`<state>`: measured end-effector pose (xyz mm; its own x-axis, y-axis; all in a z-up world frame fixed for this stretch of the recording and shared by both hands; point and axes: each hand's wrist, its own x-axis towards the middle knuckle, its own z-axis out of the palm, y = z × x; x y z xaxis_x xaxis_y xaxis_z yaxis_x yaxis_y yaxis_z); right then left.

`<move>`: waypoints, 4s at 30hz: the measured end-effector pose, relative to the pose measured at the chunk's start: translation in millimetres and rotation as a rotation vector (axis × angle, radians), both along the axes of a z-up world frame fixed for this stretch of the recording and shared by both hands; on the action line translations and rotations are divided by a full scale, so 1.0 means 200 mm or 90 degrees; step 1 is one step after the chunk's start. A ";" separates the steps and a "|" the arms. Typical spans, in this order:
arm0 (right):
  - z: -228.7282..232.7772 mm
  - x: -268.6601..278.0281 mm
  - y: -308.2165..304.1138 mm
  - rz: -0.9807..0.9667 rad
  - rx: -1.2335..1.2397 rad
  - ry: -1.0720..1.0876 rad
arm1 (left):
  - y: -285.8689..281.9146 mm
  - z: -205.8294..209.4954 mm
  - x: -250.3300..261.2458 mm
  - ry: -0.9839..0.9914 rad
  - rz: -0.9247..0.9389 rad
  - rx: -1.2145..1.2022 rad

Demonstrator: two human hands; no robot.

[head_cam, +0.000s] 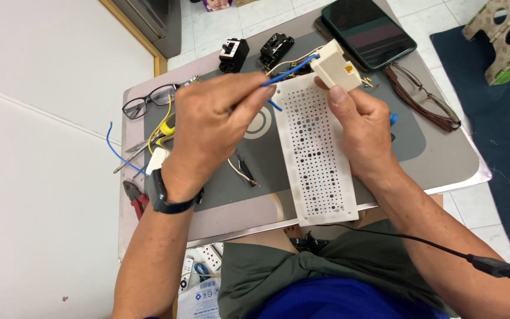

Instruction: The person uses a soldering iron to attach wires to a white electrical socket component. They then place the socket onto a perforated board and continue soldering the connections. The person handles the socket, wires, and board throughout the process.

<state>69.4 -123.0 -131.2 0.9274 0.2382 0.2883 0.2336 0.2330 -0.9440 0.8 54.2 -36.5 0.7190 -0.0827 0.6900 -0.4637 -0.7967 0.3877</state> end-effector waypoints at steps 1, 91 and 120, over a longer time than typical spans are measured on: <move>0.00 -0.01 0.00 -0.002 0.014 0.001 | -0.01 -0.02 0.00 -0.030 0.006 0.037; 0.08 -0.08 0.04 0.147 -0.198 0.057 | -0.02 -0.28 -0.09 -0.042 0.041 -0.042; 0.07 -0.11 0.04 0.152 -0.092 -0.040 | -0.03 -0.24 -0.11 -0.037 0.012 -0.041</move>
<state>48.4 -114.2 -117.2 0.8216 0.4903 0.2909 0.2478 0.1525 -0.9567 -21.3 48.5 -85.1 0.6786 -0.0227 0.7342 -0.4715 -0.7798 0.4118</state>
